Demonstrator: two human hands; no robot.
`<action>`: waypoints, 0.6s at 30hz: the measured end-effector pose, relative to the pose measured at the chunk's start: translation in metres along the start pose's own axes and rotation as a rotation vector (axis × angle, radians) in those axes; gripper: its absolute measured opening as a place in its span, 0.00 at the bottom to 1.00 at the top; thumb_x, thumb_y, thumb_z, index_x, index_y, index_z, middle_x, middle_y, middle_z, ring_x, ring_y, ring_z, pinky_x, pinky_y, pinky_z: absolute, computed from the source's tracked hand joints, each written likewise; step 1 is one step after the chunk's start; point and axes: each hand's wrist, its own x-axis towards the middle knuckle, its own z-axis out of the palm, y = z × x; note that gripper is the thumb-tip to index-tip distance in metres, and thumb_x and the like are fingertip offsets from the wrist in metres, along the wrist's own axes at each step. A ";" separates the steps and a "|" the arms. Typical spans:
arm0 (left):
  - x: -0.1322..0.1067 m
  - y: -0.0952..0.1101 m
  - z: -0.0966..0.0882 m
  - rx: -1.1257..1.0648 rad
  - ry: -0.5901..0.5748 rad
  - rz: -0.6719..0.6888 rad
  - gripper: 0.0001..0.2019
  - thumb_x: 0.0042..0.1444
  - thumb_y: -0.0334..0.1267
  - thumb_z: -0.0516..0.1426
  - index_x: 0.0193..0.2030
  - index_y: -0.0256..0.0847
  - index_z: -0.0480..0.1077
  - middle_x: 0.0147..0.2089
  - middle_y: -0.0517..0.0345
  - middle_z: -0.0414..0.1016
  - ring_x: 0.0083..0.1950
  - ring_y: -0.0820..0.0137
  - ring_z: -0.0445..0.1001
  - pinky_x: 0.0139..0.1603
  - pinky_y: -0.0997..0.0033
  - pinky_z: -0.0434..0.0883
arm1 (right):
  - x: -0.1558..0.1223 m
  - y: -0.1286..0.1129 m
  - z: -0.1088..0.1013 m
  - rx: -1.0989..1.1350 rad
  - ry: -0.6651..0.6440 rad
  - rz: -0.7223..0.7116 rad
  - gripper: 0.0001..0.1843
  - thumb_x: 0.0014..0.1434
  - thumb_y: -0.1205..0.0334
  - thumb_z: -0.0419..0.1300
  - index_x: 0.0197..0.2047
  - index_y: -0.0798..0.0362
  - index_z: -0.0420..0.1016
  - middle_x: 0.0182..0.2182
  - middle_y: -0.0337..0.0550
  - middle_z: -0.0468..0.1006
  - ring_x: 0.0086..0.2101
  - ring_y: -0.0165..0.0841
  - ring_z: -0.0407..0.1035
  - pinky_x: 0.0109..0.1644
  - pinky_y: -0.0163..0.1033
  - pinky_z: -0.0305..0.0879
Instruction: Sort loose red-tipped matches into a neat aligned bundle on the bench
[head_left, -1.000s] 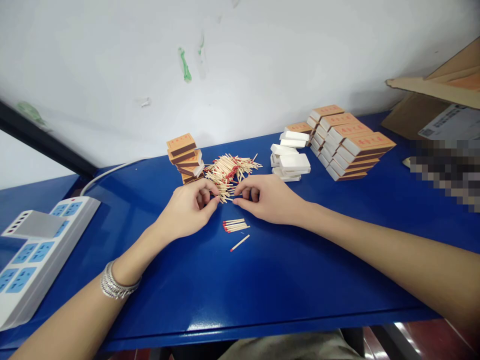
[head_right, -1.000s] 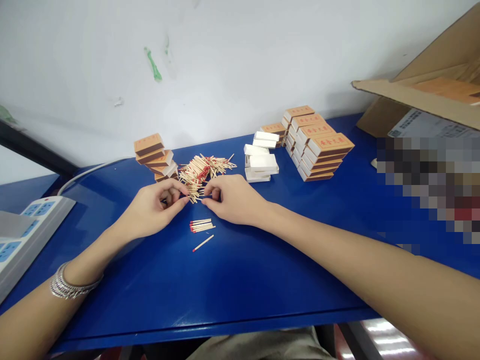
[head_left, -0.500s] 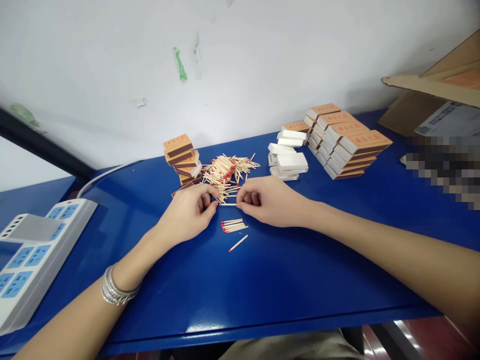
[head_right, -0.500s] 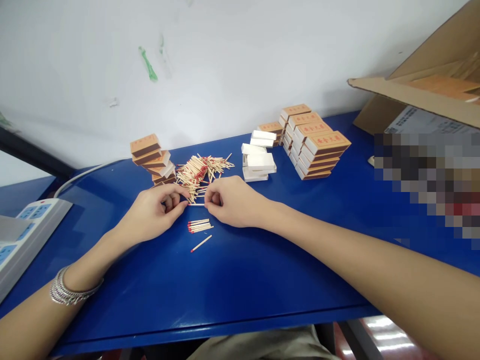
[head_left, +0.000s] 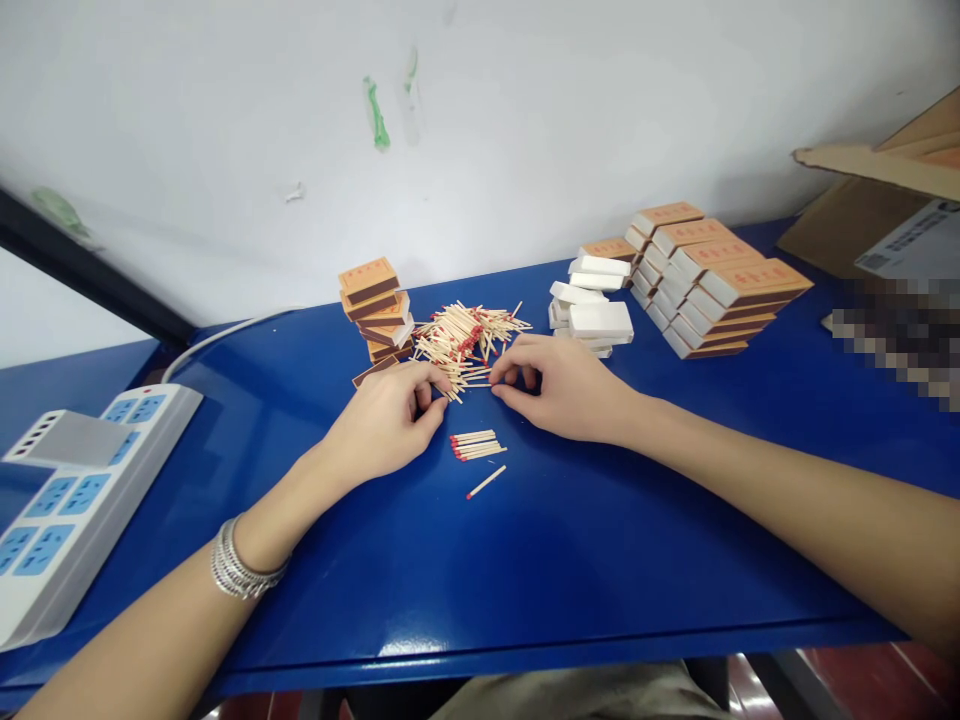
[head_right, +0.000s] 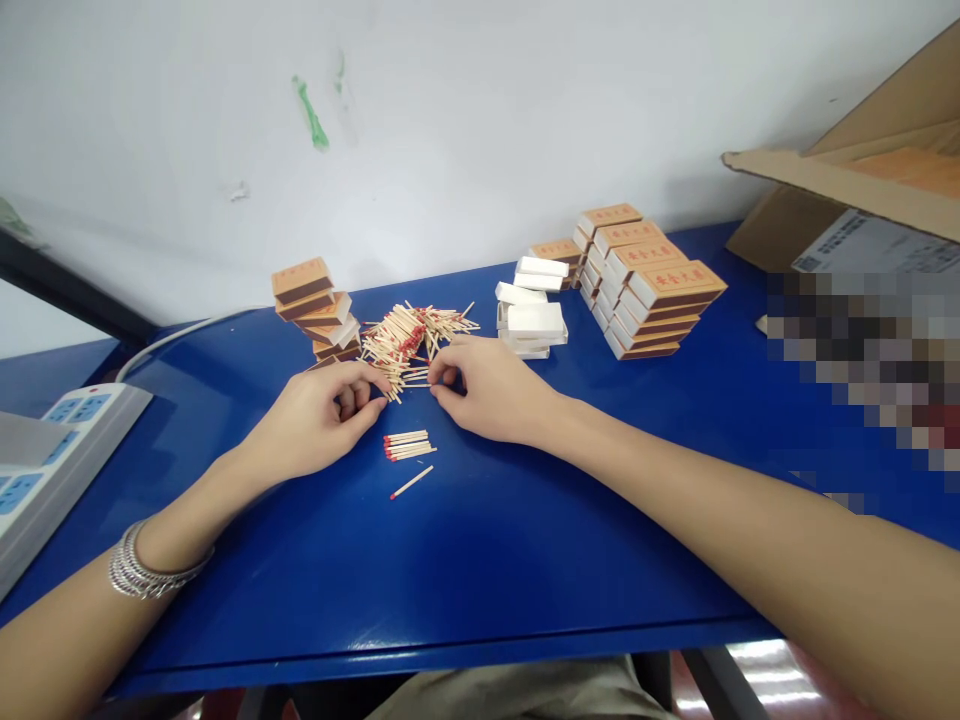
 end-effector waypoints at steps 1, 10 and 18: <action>0.000 0.000 0.000 0.001 0.004 0.001 0.07 0.55 0.32 0.56 0.39 0.40 0.73 0.25 0.64 0.70 0.25 0.75 0.67 0.28 0.74 0.64 | 0.000 0.001 0.001 -0.007 -0.001 0.001 0.04 0.53 0.68 0.60 0.31 0.55 0.76 0.28 0.41 0.74 0.27 0.28 0.65 0.34 0.35 0.59; 0.000 0.001 0.000 0.015 0.002 -0.009 0.06 0.55 0.32 0.56 0.39 0.39 0.73 0.25 0.64 0.70 0.24 0.75 0.67 0.29 0.74 0.64 | -0.001 0.000 0.011 -0.091 0.015 -0.028 0.05 0.58 0.68 0.57 0.35 0.55 0.75 0.29 0.42 0.72 0.31 0.30 0.64 0.36 0.36 0.57; 0.000 0.000 0.001 -0.004 -0.001 -0.017 0.06 0.56 0.34 0.56 0.39 0.39 0.72 0.26 0.65 0.69 0.22 0.77 0.64 0.28 0.75 0.64 | 0.002 -0.009 0.010 -0.154 -0.025 -0.048 0.06 0.58 0.69 0.56 0.33 0.56 0.74 0.32 0.45 0.71 0.33 0.31 0.64 0.38 0.38 0.56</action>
